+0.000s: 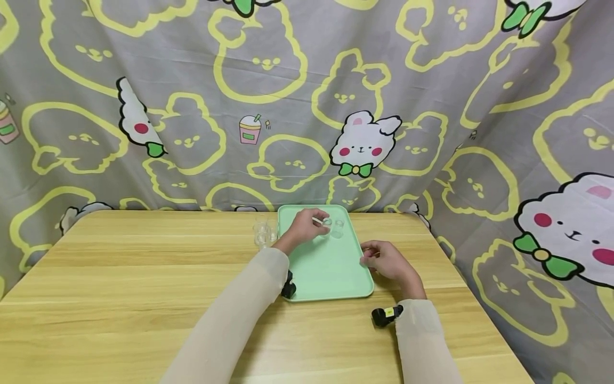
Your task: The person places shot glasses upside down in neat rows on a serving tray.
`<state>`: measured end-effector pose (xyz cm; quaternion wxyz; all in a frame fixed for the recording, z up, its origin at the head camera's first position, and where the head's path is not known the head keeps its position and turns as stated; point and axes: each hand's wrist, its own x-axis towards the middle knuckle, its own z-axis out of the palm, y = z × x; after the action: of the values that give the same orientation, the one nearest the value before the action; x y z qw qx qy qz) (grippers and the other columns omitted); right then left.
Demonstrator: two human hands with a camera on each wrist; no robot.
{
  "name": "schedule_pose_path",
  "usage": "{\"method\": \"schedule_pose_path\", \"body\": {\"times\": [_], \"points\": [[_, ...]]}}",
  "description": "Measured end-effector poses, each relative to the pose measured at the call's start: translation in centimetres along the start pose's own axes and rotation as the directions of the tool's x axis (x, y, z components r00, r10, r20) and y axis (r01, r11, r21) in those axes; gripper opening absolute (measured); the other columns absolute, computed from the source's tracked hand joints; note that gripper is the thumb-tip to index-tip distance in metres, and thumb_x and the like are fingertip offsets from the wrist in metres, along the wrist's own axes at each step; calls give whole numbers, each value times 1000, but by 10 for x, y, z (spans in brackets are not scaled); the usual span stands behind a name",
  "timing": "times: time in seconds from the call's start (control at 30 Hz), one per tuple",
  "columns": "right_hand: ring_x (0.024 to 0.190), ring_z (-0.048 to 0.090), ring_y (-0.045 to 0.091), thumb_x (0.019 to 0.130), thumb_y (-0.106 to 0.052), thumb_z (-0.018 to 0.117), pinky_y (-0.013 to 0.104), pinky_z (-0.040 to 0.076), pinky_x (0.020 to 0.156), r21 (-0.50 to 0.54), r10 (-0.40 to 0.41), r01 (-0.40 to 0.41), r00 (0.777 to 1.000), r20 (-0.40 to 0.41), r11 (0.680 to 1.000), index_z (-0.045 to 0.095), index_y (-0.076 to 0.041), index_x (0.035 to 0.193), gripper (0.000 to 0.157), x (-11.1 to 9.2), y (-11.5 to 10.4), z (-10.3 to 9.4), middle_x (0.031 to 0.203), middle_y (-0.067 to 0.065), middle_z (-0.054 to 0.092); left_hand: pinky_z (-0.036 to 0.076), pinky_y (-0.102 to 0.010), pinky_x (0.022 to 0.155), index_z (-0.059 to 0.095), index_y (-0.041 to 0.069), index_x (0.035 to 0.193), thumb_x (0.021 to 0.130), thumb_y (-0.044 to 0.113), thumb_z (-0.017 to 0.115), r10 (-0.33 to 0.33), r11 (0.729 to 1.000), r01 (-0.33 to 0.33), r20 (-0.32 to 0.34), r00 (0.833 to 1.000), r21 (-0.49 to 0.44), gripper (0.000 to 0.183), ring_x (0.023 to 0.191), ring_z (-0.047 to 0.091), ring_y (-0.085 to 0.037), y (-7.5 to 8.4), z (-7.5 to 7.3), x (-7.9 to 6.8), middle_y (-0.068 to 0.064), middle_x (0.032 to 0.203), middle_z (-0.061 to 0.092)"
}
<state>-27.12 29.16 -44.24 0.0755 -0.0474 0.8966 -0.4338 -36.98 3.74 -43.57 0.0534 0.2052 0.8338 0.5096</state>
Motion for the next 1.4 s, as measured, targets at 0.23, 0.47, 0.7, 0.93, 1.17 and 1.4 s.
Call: {"method": "schedule_pose_path", "body": {"times": [0.23,0.47,0.7,0.93,1.17,1.4], "points": [[87,59,24,99,-4,66,35,55,72,6,-5,5,1000,3,1000,59,7,136,39,-1,-1,1,101,12,61,57,-32,87,66,1,131,92,9,78,-8,1000,8,13,1000,17,42,108,66,-26,7,-13,-1,-14,125,67],[88,59,23,99,-4,66,35,56,73,11,-9,9,1000,4,1000,58,8,136,40,-3,-2,-1,101,13,61,55,-36,93,67,4,129,92,8,78,16,999,-16,11,1000,51,39,111,65,-28,24,-38,-2,-15,125,67],[89,59,23,99,-4,66,36,57,75,13,-6,6,1000,2,1000,58,8,135,39,-3,-3,0,101,13,61,53,-38,96,66,6,129,93,10,76,7,998,-7,0,1000,61,37,113,62,-27,31,-62,-8,-10,123,65],[90,59,24,98,-3,66,34,57,75,16,-7,7,1000,-2,1000,59,8,135,39,-2,-3,1,101,13,61,54,-38,95,66,3,128,93,9,76,44,995,-42,-23,999,91,37,110,64,-29,26,-89,-16,-12,118,66],[90,59,24,98,-4,67,33,57,74,10,-13,13,1000,-1,1000,58,8,136,40,-2,-2,1,101,13,62,54,-41,95,67,1,127,93,7,76,60,991,-54,-49,997,126,36,110,64,-32,17,-115,-27,-17,120,66],[89,59,24,98,-4,67,32,56,72,7,-19,19,1000,3,1000,59,8,135,40,-3,-2,2,101,14,61,53,-44,96,67,-1,125,92,6,76,55,988,-42,-86,995,152,35,109,64,-35,2,-138,-36,-20,120,66]]}}
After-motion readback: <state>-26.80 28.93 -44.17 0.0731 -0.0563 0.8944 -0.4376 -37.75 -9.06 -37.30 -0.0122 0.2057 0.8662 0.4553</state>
